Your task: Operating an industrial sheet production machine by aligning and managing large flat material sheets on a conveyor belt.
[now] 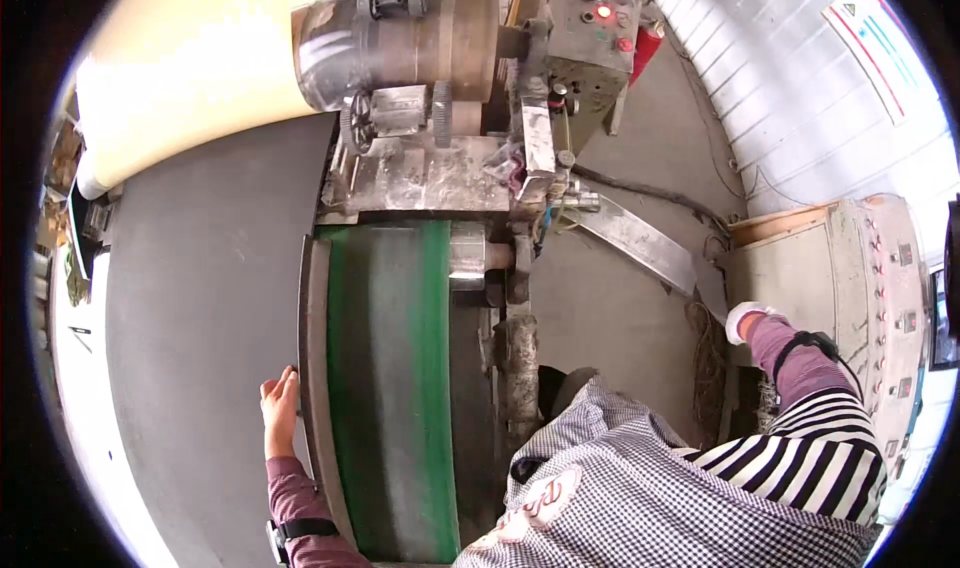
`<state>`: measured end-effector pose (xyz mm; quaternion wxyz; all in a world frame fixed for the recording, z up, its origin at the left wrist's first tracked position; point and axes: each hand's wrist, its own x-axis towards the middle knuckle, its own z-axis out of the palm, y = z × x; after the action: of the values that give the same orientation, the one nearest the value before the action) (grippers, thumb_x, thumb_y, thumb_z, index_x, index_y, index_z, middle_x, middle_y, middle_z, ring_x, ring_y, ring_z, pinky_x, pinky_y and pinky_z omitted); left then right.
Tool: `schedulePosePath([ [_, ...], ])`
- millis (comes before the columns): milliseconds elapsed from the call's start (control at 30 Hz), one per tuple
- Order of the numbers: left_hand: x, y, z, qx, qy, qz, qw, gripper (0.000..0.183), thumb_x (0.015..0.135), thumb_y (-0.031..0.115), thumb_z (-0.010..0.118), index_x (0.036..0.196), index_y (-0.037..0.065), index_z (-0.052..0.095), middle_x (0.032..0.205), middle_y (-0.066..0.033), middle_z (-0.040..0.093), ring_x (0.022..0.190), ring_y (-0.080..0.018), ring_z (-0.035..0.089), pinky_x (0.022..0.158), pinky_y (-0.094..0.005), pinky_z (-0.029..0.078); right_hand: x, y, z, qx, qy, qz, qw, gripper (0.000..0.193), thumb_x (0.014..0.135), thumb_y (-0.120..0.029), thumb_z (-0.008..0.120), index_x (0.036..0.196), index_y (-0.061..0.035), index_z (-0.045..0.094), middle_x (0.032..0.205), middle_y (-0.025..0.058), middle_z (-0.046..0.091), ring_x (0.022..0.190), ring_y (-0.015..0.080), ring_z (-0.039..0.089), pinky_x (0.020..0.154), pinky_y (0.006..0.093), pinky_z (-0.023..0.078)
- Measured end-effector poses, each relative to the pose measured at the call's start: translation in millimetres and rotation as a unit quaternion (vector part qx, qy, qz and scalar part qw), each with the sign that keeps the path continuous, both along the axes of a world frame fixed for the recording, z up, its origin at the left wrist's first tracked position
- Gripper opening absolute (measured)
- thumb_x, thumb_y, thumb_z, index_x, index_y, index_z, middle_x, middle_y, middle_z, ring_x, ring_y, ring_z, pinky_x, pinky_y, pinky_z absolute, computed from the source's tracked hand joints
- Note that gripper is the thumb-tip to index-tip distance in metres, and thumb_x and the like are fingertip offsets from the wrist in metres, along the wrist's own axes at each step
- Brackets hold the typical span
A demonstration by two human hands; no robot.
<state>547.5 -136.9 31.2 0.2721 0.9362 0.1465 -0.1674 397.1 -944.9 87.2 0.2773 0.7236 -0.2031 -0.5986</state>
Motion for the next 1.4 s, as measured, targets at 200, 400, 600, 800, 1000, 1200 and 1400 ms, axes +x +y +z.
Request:
schedulePosePath([
  [200, -53, 18, -21, -0.290, -0.092, 0.179, 0.936, 0.060, 0.100, 0.043, 0.042, 0.152, 0.019, 0.026, 0.159, -0.0065, 0.017, 0.145, -0.0271, 0.019, 0.117, -0.0457, 0.012, 18, 0, -91, 0.080, -0.041, -0.069, 0.994, 0.036, 0.089, -0.028, 0.054, 0.123, -0.0174, 0.064, 0.130, 0.0026, 0.060, 0.120, 0.0310, 0.057, 0.097, 0.0488, 0.045],
  [400, -273, 126, -21, 0.223, 0.134, -0.024, 0.965, 0.044, 0.099, 0.008, 0.039, 0.143, 0.011, 0.034, 0.152, -0.0132, 0.032, 0.135, -0.0486, 0.031, 0.110, -0.0479, 0.035, -14, -59, -169, -0.054, -0.110, -0.003, 0.992, 0.025, 0.088, -0.027, 0.061, 0.109, -0.0221, 0.073, 0.105, -0.0010, 0.071, 0.091, 0.0205, 0.068, 0.068, 0.0456, 0.054],
  [600, -268, 81, -27, 0.284, 0.004, -0.076, 0.956, 0.048, 0.087, 0.005, 0.050, 0.134, 0.012, 0.047, 0.148, -0.0159, 0.036, 0.124, -0.0509, 0.041, 0.090, -0.0521, 0.051, -51, -75, -179, 0.051, 0.065, 0.031, 0.996, 0.044, 0.082, -0.034, 0.065, 0.125, -0.0219, 0.063, 0.137, 0.0023, 0.055, 0.128, 0.0261, 0.050, 0.104, 0.0467, 0.040],
  [800, -202, 20, -22, 0.172, -0.127, 0.075, 0.974, 0.039, 0.099, 0.035, 0.041, 0.128, 0.011, 0.052, 0.115, -0.0252, 0.055, 0.107, -0.0426, 0.054, 0.094, -0.0490, 0.045, 31, 57, -223, 0.368, -0.075, 0.289, 0.880, 0.033, 0.076, -0.039, 0.062, 0.093, -0.0148, 0.076, 0.104, 0.0149, 0.069, 0.100, 0.0340, 0.064, 0.087, 0.0418, 0.052],
  [1000, -324, 51, 1, 0.348, 0.118, 0.354, 0.860, 0.057, 0.098, 0.049, 0.039, 0.117, -0.001, 0.060, 0.108, -0.0249, 0.059, 0.098, -0.0391, 0.056, 0.085, -0.0500, 0.045, 37, 184, -127, 0.419, -0.147, 0.302, 0.843, 0.034, 0.073, -0.040, 0.064, 0.090, -0.0122, 0.074, 0.094, 0.0169, 0.069, 0.092, 0.0349, 0.066, 0.083, 0.0429, 0.051],
  [1200, -321, 44, -8, 0.287, -0.078, 0.228, 0.927, 0.043, 0.099, 0.039, 0.043, 0.117, 0.003, 0.059, 0.116, -0.0265, 0.059, 0.106, -0.0395, 0.057, 0.091, -0.0486, 0.046, 47, 397, 37, 0.631, -0.197, 0.020, 0.750, 0.023, 0.078, -0.010, 0.062, 0.099, -0.0039, 0.070, 0.092, 0.0148, 0.070, 0.087, 0.0227, 0.068, 0.080, 0.0309, 0.052],
  [1400, -441, 119, -3, 0.322, -0.290, 0.409, 0.803, 0.041, 0.081, 0.027, 0.070, 0.114, 0.003, 0.063, 0.119, -0.0191, 0.059, 0.114, -0.0337, 0.054, 0.100, -0.0438, 0.042, 63, 587, 62, 0.784, -0.209, 0.371, 0.452, 0.023, 0.079, -0.007, 0.064, 0.101, -0.0073, 0.069, 0.095, 0.0125, 0.067, 0.089, 0.0300, 0.066, 0.080, 0.0347, 0.053],
])
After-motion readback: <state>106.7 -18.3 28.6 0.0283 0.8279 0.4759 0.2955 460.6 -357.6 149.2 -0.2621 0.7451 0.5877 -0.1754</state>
